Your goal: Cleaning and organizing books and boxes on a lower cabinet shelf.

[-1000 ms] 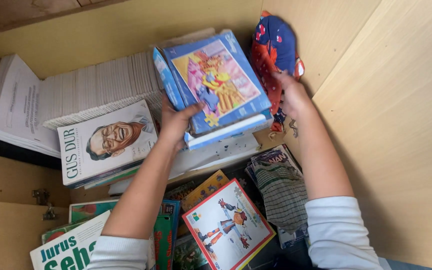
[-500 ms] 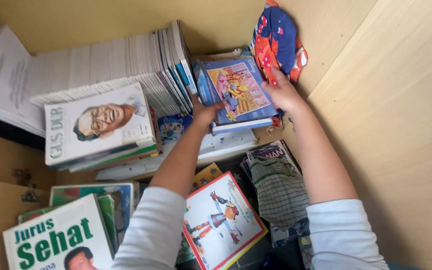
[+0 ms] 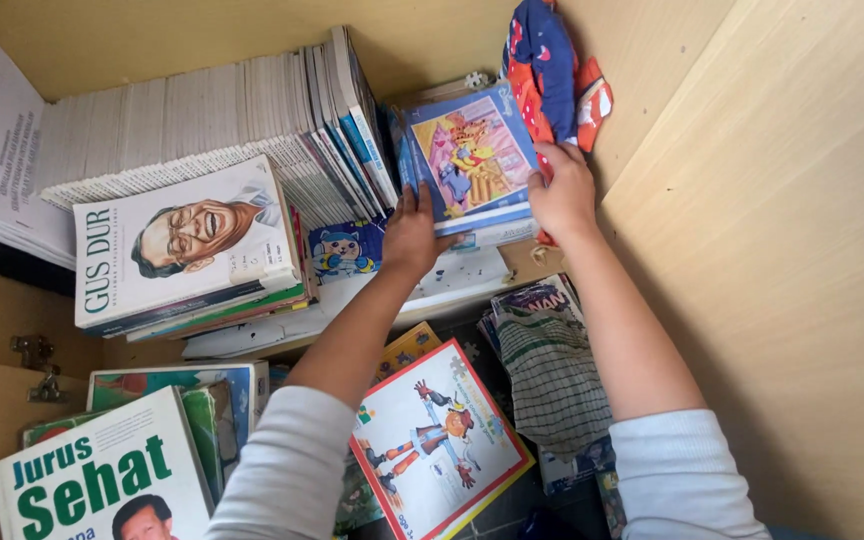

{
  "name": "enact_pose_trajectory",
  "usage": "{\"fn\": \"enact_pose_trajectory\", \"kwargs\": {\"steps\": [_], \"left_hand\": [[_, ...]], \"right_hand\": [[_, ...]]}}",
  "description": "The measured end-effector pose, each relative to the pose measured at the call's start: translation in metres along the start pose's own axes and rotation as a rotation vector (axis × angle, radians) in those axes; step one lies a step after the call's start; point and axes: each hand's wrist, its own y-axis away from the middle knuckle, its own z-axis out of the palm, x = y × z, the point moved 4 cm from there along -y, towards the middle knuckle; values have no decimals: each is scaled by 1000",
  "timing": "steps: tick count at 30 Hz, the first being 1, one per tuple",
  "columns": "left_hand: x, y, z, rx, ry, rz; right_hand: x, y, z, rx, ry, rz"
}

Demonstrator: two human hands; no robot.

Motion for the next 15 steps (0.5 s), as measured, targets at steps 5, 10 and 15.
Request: {"fn": "enact_pose_trajectory", "kwargs": {"steps": [5,10,15], "left_hand": [[23,-17,-17,-114,-50,-192],[25,25,-61,-251,16,-160],[59,192,-62,99,312,-11]], "right_hand": [[-24,21,11,270,284,-42],[-50,17,6,166,388,-51],[-53,84,-34,142,201,-200]]}}
